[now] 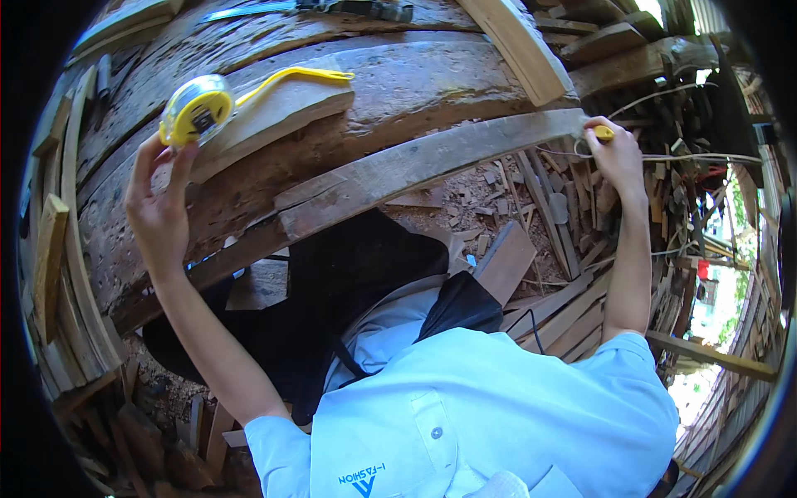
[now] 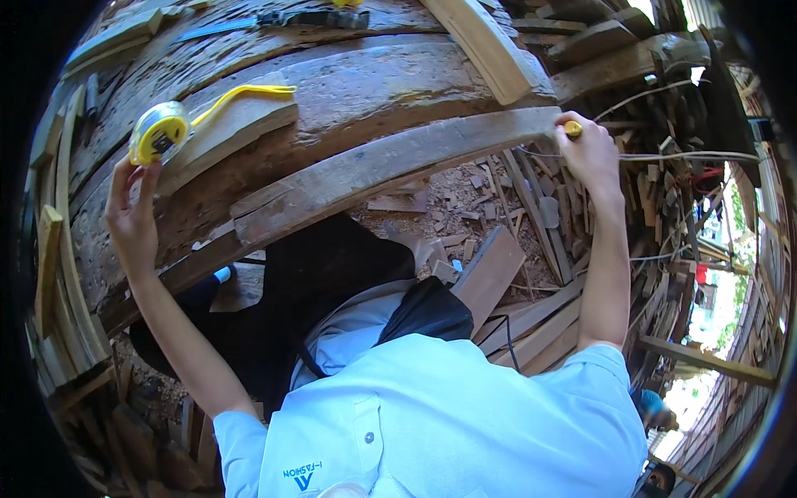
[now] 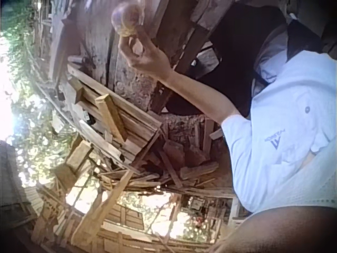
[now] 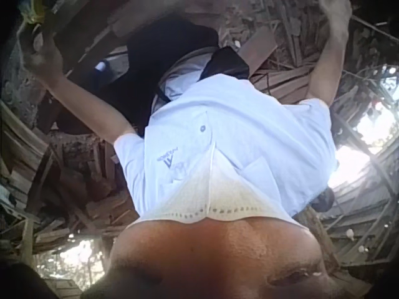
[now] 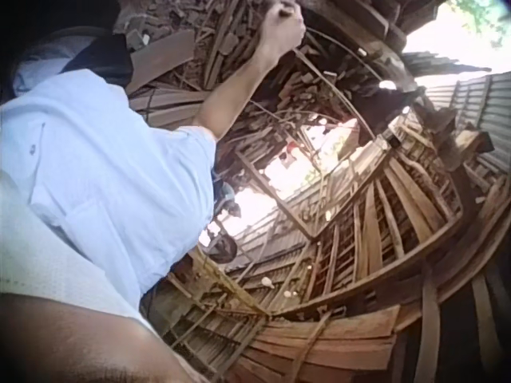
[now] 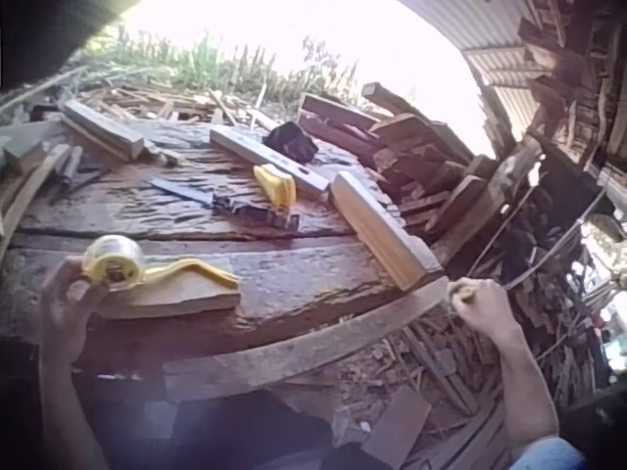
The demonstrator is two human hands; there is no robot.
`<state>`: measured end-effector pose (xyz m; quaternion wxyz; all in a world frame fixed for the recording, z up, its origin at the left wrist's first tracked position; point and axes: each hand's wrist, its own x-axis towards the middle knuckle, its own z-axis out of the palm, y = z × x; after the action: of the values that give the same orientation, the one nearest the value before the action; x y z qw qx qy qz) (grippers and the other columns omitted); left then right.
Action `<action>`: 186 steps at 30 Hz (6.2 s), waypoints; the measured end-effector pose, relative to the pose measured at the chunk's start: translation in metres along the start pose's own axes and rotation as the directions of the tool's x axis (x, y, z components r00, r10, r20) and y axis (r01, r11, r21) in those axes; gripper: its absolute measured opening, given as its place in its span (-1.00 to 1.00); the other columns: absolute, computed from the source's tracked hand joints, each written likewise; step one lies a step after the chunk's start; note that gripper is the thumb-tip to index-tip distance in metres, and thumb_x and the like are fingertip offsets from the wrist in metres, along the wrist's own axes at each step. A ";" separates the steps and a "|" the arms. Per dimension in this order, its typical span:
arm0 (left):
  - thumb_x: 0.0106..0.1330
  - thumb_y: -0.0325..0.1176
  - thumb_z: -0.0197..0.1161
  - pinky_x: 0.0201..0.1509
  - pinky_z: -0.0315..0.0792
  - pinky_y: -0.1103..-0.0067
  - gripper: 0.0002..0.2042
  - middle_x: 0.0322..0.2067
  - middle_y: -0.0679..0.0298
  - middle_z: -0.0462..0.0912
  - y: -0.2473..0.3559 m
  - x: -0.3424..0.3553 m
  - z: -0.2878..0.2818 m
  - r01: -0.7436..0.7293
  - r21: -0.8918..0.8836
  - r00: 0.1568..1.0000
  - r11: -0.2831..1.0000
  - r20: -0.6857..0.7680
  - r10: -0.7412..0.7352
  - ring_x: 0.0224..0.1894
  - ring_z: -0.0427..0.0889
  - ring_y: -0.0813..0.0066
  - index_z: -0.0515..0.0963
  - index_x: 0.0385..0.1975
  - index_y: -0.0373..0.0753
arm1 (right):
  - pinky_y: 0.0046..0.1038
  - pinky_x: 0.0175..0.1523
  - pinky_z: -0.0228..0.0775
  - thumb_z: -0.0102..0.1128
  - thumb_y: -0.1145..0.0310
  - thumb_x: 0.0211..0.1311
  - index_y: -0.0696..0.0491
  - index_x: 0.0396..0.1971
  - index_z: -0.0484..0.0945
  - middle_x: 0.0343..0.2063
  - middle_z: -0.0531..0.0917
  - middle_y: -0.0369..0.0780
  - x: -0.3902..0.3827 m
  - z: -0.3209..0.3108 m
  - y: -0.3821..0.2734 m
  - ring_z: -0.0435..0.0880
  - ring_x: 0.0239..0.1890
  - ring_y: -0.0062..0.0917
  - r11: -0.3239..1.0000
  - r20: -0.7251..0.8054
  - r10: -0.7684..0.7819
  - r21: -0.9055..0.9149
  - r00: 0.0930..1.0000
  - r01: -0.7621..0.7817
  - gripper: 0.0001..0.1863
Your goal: Measuring and cleaning a piece of wood in a workshop.
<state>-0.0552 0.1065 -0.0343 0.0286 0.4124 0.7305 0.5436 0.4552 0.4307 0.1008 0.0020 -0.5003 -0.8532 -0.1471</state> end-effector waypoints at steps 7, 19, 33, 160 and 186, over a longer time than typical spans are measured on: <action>0.42 -0.18 0.43 0.23 0.46 0.47 -0.67 -0.05 0.28 0.75 -0.013 -0.007 -0.004 0.054 -0.045 0.998 0.998 -0.012 -0.054 0.06 0.68 0.50 0.67 0.08 -0.19 | -0.56 -0.24 0.57 0.28 0.40 0.44 0.03 0.03 0.72 -0.22 0.81 -0.26 -0.043 -0.030 -0.144 0.77 -0.23 -0.58 0.348 -0.078 -0.470 0.899 0.879 0.266 -0.77; 0.47 -0.21 0.38 0.27 0.44 0.47 -0.66 0.00 0.28 0.71 -0.017 -0.005 -0.007 0.048 0.052 0.999 0.997 0.021 -0.050 0.10 0.65 0.48 0.64 0.14 -0.21 | -0.57 -0.19 0.55 0.19 0.39 0.48 0.06 0.02 0.71 -0.33 0.80 -0.25 -0.043 -0.012 -0.033 0.76 -0.26 -0.66 0.662 0.018 0.126 0.743 0.992 -0.098 -0.77; 0.44 -0.17 0.42 0.30 0.45 0.43 -0.66 0.00 0.29 0.73 -0.012 -0.005 -0.003 0.060 0.035 0.998 0.998 -0.012 -0.060 0.11 0.67 0.45 0.66 0.11 -0.15 | -0.69 -0.40 0.47 0.23 0.37 0.48 0.10 0.07 0.72 -0.25 0.82 -0.22 -0.022 -0.005 -0.086 0.69 -0.39 -0.73 0.407 0.136 -0.170 0.912 0.976 -0.056 -0.73; 0.41 -0.21 0.46 0.14 0.44 0.65 -0.68 -0.09 0.35 0.72 -0.003 -0.001 -0.003 0.033 -0.095 0.999 0.995 -0.003 -0.034 0.02 0.66 0.63 0.69 0.04 -0.23 | -0.64 -0.33 0.53 0.14 0.43 0.51 0.11 0.05 0.72 -0.27 0.80 -0.18 -0.120 0.043 -0.135 0.77 -0.36 -0.62 0.263 0.011 0.126 0.964 0.992 -0.044 -0.74; 0.28 -0.24 0.54 -0.08 0.57 0.44 -0.67 -0.17 0.16 0.77 0.026 -0.004 -0.002 -0.080 0.032 0.996 0.996 -0.029 0.081 -0.13 0.72 0.31 0.68 -0.06 -0.26 | -0.27 -0.14 0.50 0.32 0.49 0.35 0.02 -0.10 0.64 -0.48 0.69 -0.22 0.149 0.004 -0.308 0.66 -0.46 -0.28 0.036 -0.715 -0.608 0.410 0.345 0.911 -0.83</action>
<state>-0.0390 0.1038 -0.0139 -0.0107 0.4337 0.7219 0.5391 0.1187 0.4185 0.0426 0.2874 0.1421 -0.9307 0.1760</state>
